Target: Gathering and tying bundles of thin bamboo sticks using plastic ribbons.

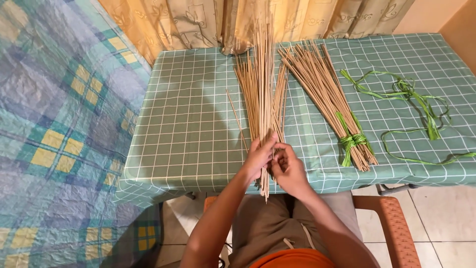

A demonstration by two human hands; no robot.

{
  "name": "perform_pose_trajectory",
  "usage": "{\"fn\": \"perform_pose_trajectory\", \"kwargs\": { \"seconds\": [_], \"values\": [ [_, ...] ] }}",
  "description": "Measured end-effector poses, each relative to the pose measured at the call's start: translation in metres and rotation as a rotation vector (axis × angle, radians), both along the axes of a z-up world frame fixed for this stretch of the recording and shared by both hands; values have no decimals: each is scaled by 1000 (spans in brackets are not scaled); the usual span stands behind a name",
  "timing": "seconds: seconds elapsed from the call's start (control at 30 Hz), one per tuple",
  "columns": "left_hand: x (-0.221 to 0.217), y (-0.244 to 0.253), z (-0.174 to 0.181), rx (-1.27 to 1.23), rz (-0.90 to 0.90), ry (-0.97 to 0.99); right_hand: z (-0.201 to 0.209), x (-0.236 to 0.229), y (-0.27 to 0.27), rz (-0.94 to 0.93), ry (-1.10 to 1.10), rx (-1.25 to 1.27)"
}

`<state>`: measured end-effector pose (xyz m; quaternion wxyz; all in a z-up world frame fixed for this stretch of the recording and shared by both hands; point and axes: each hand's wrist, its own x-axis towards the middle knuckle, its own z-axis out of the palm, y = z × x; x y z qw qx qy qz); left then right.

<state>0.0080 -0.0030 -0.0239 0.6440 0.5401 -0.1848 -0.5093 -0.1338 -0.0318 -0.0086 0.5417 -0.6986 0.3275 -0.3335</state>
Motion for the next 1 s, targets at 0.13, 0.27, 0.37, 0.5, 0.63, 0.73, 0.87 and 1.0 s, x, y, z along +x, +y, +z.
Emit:
{"fn": "perform_pose_trajectory", "kwargs": {
  "seconds": [0.13,0.27,0.37,0.5,0.63,0.73,0.87,1.0],
  "values": [
    [-7,1,16,12,18,12,10,-4,-1,45,93,-77],
    [-13,8,44,-112,16,33,-4,-9,-25,-11,11,-107],
    [-15,15,58,-145,67,73,-9,-18,-42,-157,270,-294],
    [-16,19,67,-216,147,167,-5,-16,-45,-161,671,-443],
    [-19,11,66,-235,147,178,-3,-17,-49,-80,727,-449],
    [-19,10,62,-220,133,202,9,-21,-46,-80,647,-358],
    [-20,12,59,-208,86,225,26,-31,-43,-78,475,-297],
    [-15,9,61,-226,20,275,13,-47,-66,-111,362,-222]
  ]
}}
